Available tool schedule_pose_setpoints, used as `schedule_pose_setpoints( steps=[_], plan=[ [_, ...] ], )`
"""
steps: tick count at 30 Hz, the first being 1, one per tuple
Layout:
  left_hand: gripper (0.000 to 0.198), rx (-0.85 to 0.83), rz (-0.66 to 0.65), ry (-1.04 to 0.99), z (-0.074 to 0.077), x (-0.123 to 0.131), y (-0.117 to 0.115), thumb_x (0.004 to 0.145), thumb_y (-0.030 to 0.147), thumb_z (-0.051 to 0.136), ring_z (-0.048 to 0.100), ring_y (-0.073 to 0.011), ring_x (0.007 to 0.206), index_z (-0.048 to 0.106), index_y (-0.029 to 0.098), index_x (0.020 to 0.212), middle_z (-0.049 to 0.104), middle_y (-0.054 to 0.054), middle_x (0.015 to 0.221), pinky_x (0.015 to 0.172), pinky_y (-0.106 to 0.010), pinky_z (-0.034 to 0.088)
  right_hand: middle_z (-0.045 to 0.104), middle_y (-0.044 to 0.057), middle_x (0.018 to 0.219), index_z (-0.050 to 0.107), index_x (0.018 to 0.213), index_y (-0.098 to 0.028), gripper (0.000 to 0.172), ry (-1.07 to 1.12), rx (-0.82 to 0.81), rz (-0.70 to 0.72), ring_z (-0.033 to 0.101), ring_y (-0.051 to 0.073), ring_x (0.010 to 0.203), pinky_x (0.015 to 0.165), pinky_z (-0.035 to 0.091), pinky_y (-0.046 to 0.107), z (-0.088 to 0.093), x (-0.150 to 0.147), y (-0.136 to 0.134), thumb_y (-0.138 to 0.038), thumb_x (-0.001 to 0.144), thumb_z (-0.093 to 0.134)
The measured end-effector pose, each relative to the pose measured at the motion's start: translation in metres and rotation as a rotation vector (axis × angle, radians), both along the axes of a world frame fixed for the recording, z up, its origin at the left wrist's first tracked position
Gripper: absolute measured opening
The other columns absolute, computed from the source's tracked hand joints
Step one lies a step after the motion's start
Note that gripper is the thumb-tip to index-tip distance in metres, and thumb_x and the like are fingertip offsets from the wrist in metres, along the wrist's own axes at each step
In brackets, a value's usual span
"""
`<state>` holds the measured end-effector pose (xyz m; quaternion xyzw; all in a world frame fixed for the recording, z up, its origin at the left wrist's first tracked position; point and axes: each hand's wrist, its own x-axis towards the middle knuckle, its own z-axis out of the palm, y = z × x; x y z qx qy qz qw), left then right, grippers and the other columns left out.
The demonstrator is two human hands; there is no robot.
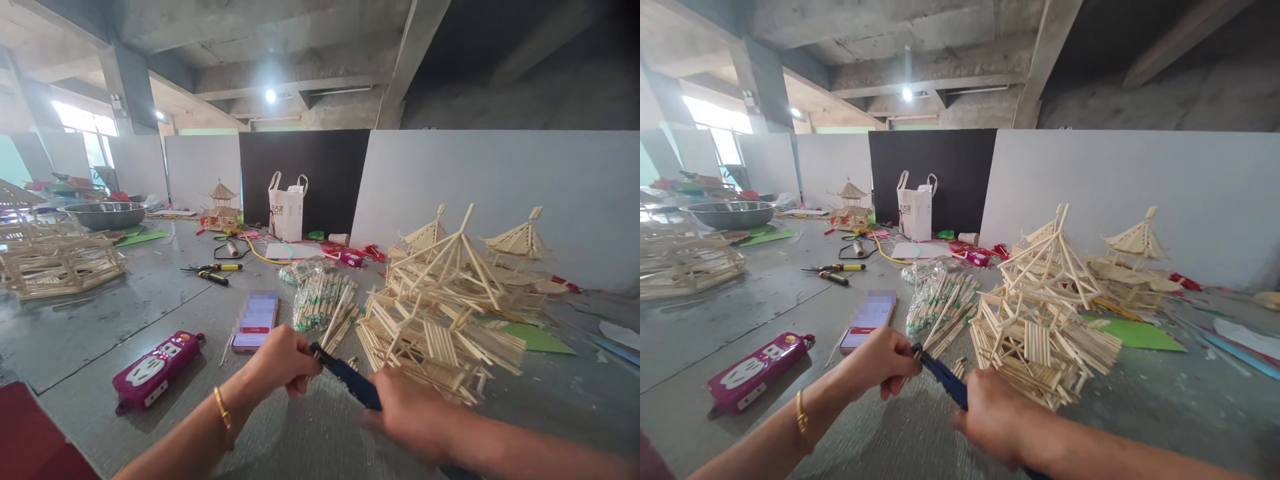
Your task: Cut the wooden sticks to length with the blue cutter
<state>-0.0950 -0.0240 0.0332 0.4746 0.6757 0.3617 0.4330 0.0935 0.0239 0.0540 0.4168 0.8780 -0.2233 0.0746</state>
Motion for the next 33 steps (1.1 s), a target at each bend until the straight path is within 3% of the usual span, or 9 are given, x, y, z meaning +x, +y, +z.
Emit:
schedule_pose_setpoints(
  steps=[6, 10, 15, 19, 25, 33],
  plan=[
    [0.015, -0.118, 0.055, -0.056, -0.012, 0.005, -0.032, 0.056, 0.020, 0.059, 0.042, -0.0067, 0.029, 0.051, 0.018, 0.044, 0.048, 0.006, 0.031, 0.029, -0.016, 0.032, 0.043, -0.001, 0.057, 0.042, 0.058, -0.020, 0.018, 0.005, -0.139, 0.040, 0.041, 0.013, 0.054, 0.051, 0.028, 0.028, -0.002, 0.003, -0.016, -0.028, 0.067, 0.055],
    [0.015, -0.155, 0.061, -0.098, -0.014, 0.011, -0.031, 0.054, 0.020, 0.058, 0.039, -0.0062, 0.027, 0.051, 0.018, 0.042, 0.046, 0.006, 0.030, 0.027, -0.015, 0.028, 0.038, -0.003, 0.056, 0.038, 0.058, -0.021, 0.028, 0.009, -0.192, 0.054, 0.035, 0.011, 0.051, 0.051, 0.029, 0.026, 0.001, 0.007, -0.014, -0.040, 0.074, 0.051],
    [0.017, -0.222, 0.028, -0.131, -0.022, 0.018, -0.027, 0.054, 0.019, 0.051, 0.036, -0.0060, 0.024, 0.048, 0.019, 0.038, 0.045, 0.006, 0.028, 0.026, -0.017, 0.027, 0.044, -0.003, 0.051, 0.047, 0.069, -0.019, 0.040, -0.062, -0.344, -0.013, 0.039, 0.011, 0.045, 0.045, 0.030, 0.024, -0.004, 0.017, -0.005, -0.058, 0.078, 0.043],
    [0.021, -0.236, 0.036, -0.116, -0.022, 0.022, -0.027, 0.056, 0.020, 0.049, 0.029, -0.0046, 0.021, 0.045, 0.019, 0.035, 0.041, 0.006, 0.025, 0.027, -0.018, 0.022, 0.040, -0.003, 0.051, 0.046, 0.060, -0.019, 0.032, -0.026, -0.568, 0.008, 0.032, 0.009, 0.045, 0.044, 0.029, 0.023, -0.008, 0.027, 0.000, -0.048, 0.069, 0.055],
    [0.022, -0.236, 0.042, -0.112, -0.016, 0.026, -0.026, 0.055, 0.019, 0.049, 0.030, -0.0039, 0.022, 0.043, 0.019, 0.034, 0.041, 0.007, 0.025, 0.028, -0.017, 0.022, 0.037, -0.005, 0.057, 0.041, 0.061, -0.020, 0.025, 0.009, -0.350, 0.029, 0.030, 0.009, 0.051, 0.047, 0.027, 0.022, -0.004, 0.029, -0.005, -0.038, 0.069, 0.055],
    [0.020, -0.405, -0.016, -0.156, -0.014, 0.026, -0.024, 0.052, 0.016, 0.055, 0.032, -0.0048, 0.023, 0.049, 0.018, 0.033, 0.045, 0.005, 0.027, 0.026, -0.017, 0.021, 0.038, -0.005, 0.055, 0.039, 0.058, -0.020, 0.024, -0.090, -0.376, -0.094, 0.030, 0.008, 0.047, 0.041, 0.024, 0.023, -0.008, 0.028, -0.014, -0.030, 0.067, 0.059]
  ],
)
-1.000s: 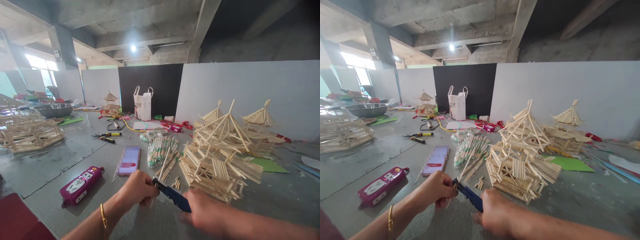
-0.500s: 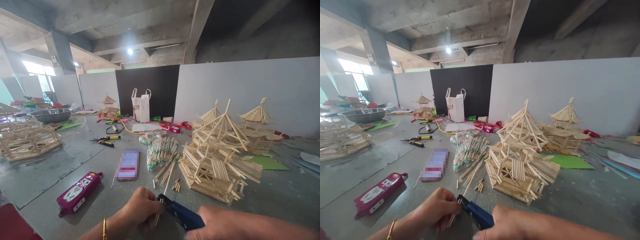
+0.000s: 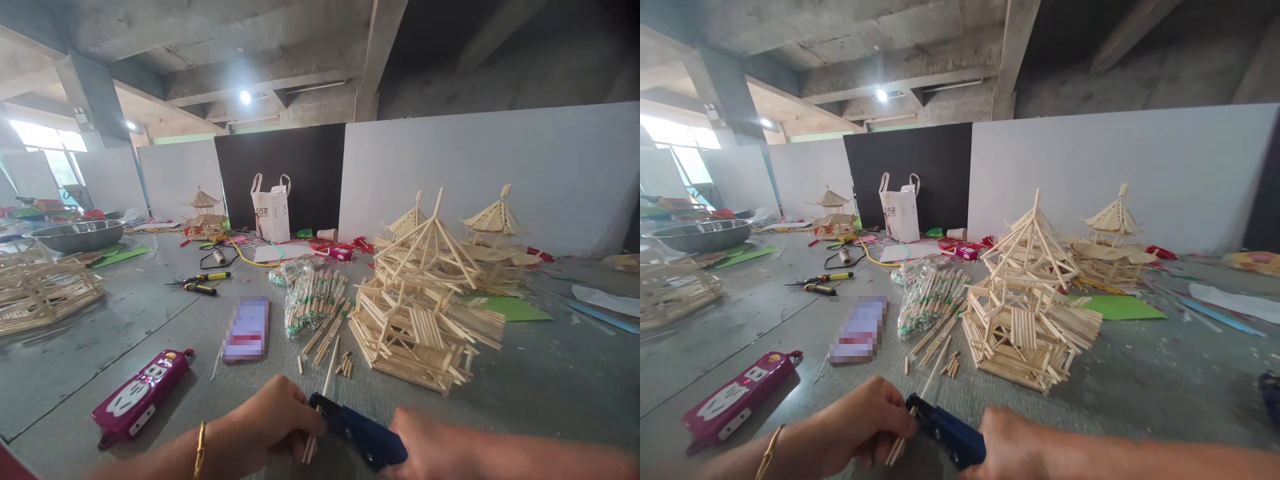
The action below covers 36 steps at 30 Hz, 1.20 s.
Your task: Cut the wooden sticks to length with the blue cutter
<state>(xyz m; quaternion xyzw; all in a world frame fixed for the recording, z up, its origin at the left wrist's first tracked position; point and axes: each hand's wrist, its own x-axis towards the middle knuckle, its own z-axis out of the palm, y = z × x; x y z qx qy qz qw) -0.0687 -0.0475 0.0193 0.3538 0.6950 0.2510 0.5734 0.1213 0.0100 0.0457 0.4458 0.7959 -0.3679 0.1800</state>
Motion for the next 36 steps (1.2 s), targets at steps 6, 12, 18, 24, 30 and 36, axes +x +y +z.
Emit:
schedule_pose_setpoints(
  steps=[6, 12, 18, 24, 30, 36],
  plan=[
    [0.019, -0.047, -0.001, 0.014, 0.004, -0.001, 0.004, 0.052, 0.016, 0.055, 0.033, -0.0051, 0.023, 0.050, 0.017, 0.033, 0.046, 0.004, 0.028, 0.026, -0.017, 0.019, 0.033, -0.006, 0.052, 0.038, 0.054, -0.020, 0.029, 0.078, -0.050, 0.056, 0.027, 0.008, 0.046, 0.039, 0.022, 0.021, -0.010, 0.004, 0.010, -0.035, 0.064, 0.061],
    [0.016, -0.059, -0.033, 0.003, 0.004, -0.001, 0.003, 0.051, 0.020, 0.053, 0.032, -0.0043, 0.025, 0.052, 0.016, 0.035, 0.046, 0.003, 0.031, 0.028, -0.018, 0.016, 0.042, -0.006, 0.049, 0.044, 0.052, -0.020, 0.027, 0.062, -0.034, 0.029, 0.035, 0.008, 0.041, 0.036, 0.026, 0.021, -0.013, 0.005, 0.012, -0.035, 0.062, 0.064],
    [0.016, -0.055, -0.045, -0.002, 0.004, -0.003, 0.003, 0.050, 0.026, 0.054, 0.025, -0.0030, 0.024, 0.050, 0.018, 0.037, 0.039, 0.006, 0.027, 0.029, -0.019, 0.012, 0.046, -0.005, 0.043, 0.048, 0.049, -0.018, 0.033, 0.051, -0.141, -0.042, 0.040, 0.008, 0.036, 0.034, 0.029, 0.019, -0.011, 0.004, 0.011, -0.038, 0.066, 0.068],
    [0.019, 0.044, -0.029, -0.033, 0.006, 0.001, 0.002, 0.050, 0.029, 0.054, 0.027, -0.0041, 0.022, 0.047, 0.019, 0.036, 0.042, 0.005, 0.026, 0.027, -0.019, 0.017, 0.041, -0.007, 0.049, 0.046, 0.054, -0.019, 0.032, 0.109, -0.140, 0.087, 0.034, 0.007, 0.043, 0.037, 0.026, 0.019, 0.005, 0.014, 0.026, -0.042, 0.065, 0.066],
    [0.019, 0.121, -0.004, -0.065, -0.005, 0.011, 0.003, 0.051, 0.031, 0.054, 0.031, -0.0045, 0.023, 0.047, 0.020, 0.037, 0.045, 0.005, 0.029, 0.026, -0.018, 0.021, 0.045, -0.004, 0.052, 0.045, 0.055, -0.020, 0.026, 0.057, -0.017, 0.119, 0.040, 0.010, 0.047, 0.041, 0.029, 0.023, 0.018, 0.020, 0.020, -0.041, 0.066, 0.057],
    [0.023, 0.172, 0.001, -0.081, -0.011, 0.012, 0.004, 0.055, 0.034, 0.054, 0.029, -0.0038, 0.023, 0.047, 0.019, 0.038, 0.044, 0.005, 0.029, 0.026, -0.018, 0.019, 0.059, 0.004, 0.069, 0.050, 0.075, -0.018, 0.036, -0.015, 0.065, 0.041, 0.057, 0.017, 0.062, 0.053, 0.040, 0.026, 0.023, 0.019, 0.015, -0.054, 0.075, 0.048]
  ],
)
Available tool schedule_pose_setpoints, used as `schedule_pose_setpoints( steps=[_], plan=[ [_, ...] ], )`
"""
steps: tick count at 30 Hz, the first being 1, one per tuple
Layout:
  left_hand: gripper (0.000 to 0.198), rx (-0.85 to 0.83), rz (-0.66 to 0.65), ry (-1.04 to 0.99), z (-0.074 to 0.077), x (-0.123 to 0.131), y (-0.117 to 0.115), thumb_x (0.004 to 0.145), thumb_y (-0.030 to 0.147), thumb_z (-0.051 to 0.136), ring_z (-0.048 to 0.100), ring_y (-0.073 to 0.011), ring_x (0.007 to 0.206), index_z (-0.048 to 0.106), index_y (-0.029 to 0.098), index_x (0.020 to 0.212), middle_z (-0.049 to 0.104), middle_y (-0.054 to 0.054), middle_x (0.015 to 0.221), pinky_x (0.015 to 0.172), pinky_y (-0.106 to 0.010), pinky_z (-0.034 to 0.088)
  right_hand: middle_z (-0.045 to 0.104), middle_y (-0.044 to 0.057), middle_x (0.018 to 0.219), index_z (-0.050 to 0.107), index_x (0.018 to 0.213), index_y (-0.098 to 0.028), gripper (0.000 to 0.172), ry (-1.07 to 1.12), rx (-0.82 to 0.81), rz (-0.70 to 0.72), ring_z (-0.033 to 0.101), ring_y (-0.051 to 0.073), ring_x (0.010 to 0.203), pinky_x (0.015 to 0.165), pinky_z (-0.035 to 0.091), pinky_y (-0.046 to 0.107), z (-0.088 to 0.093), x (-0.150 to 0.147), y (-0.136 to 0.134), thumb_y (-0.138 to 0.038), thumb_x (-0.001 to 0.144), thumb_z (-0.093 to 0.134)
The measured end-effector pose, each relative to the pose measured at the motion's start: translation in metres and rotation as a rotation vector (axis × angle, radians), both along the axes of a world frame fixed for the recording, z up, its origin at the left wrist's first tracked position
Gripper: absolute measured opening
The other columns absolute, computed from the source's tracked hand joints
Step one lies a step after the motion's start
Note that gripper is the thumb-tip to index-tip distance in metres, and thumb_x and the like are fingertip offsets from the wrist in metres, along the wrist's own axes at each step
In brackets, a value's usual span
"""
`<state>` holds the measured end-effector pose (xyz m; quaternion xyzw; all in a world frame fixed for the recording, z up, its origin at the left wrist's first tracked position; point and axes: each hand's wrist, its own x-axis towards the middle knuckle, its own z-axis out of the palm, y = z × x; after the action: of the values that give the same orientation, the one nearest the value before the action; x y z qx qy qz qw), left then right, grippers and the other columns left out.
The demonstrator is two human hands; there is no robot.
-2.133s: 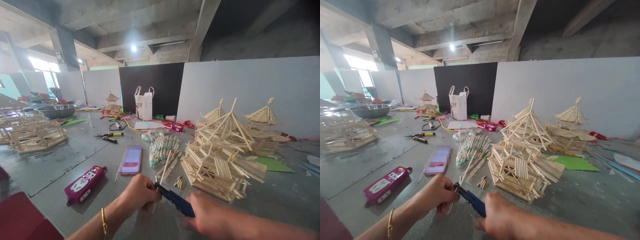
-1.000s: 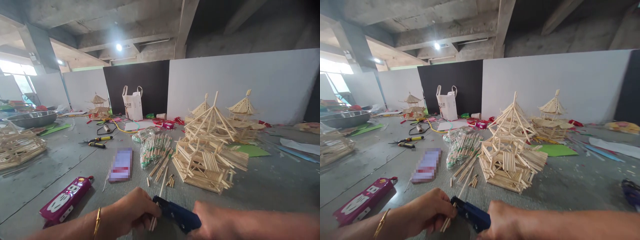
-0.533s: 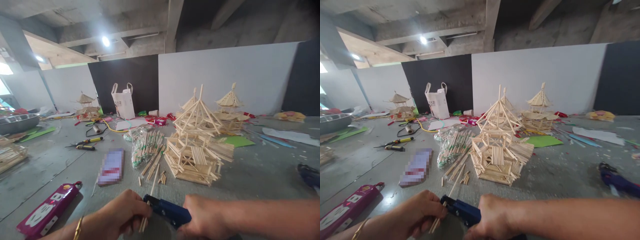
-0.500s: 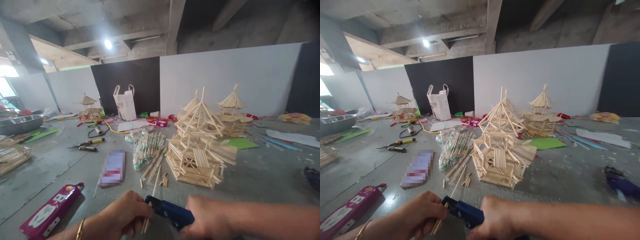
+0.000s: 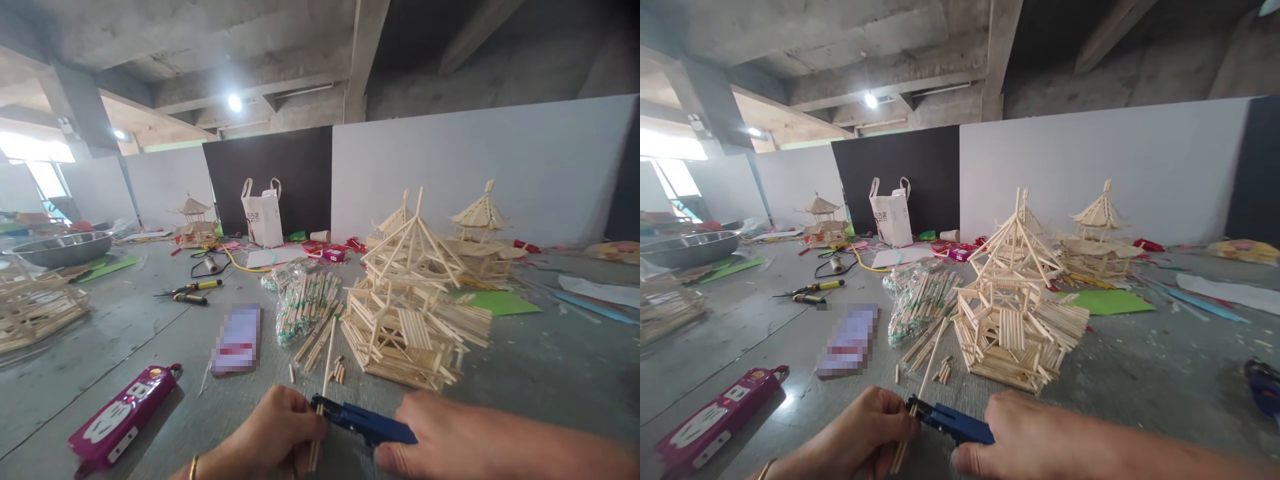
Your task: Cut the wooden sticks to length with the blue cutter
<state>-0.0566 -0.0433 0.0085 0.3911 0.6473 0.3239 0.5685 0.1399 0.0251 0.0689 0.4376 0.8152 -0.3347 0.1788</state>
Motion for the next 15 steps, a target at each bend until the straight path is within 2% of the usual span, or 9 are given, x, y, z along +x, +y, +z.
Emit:
schedule_pose_setpoints(
  steps=[3, 6, 11, 15],
  plan=[
    [0.024, -0.001, 0.013, -0.017, 0.001, 0.002, -0.002, 0.053, 0.037, 0.054, 0.030, -0.0045, 0.023, 0.046, 0.020, 0.038, 0.043, 0.004, 0.028, 0.025, -0.019, 0.017, 0.058, 0.003, 0.066, 0.048, 0.066, -0.019, 0.029, 0.019, -0.056, 0.106, 0.056, 0.018, 0.062, 0.053, 0.039, 0.027, 0.005, 0.003, 0.001, -0.047, 0.074, 0.048],
    [0.025, -0.003, 0.019, -0.043, 0.002, 0.006, -0.005, 0.051, 0.040, 0.055, 0.031, -0.0049, 0.023, 0.046, 0.021, 0.038, 0.043, 0.004, 0.027, 0.025, -0.019, 0.018, 0.057, 0.002, 0.064, 0.049, 0.067, -0.020, 0.017, -0.056, -0.032, 0.058, 0.055, 0.018, 0.060, 0.050, 0.036, 0.026, 0.007, 0.005, 0.000, -0.037, 0.068, 0.052],
    [0.027, 0.001, 0.033, -0.071, 0.002, 0.009, -0.006, 0.050, 0.043, 0.056, 0.027, -0.0036, 0.022, 0.044, 0.021, 0.039, 0.040, 0.006, 0.027, 0.025, -0.018, 0.017, 0.054, 0.005, 0.072, 0.053, 0.072, -0.018, 0.034, 0.006, 0.163, 0.042, 0.050, 0.018, 0.063, 0.054, 0.030, 0.028, -0.005, 0.006, 0.003, -0.052, 0.069, 0.053],
    [0.029, 0.000, 0.032, -0.080, -0.006, 0.005, -0.005, 0.054, 0.043, 0.055, 0.026, -0.0036, 0.021, 0.043, 0.022, 0.039, 0.038, 0.007, 0.025, 0.026, -0.019, 0.014, 0.045, 0.001, 0.064, 0.045, 0.065, -0.018, 0.048, 0.025, 0.119, 0.066, 0.039, 0.013, 0.055, 0.048, 0.026, 0.026, -0.010, 0.005, 0.005, -0.066, 0.071, 0.045]
  ],
)
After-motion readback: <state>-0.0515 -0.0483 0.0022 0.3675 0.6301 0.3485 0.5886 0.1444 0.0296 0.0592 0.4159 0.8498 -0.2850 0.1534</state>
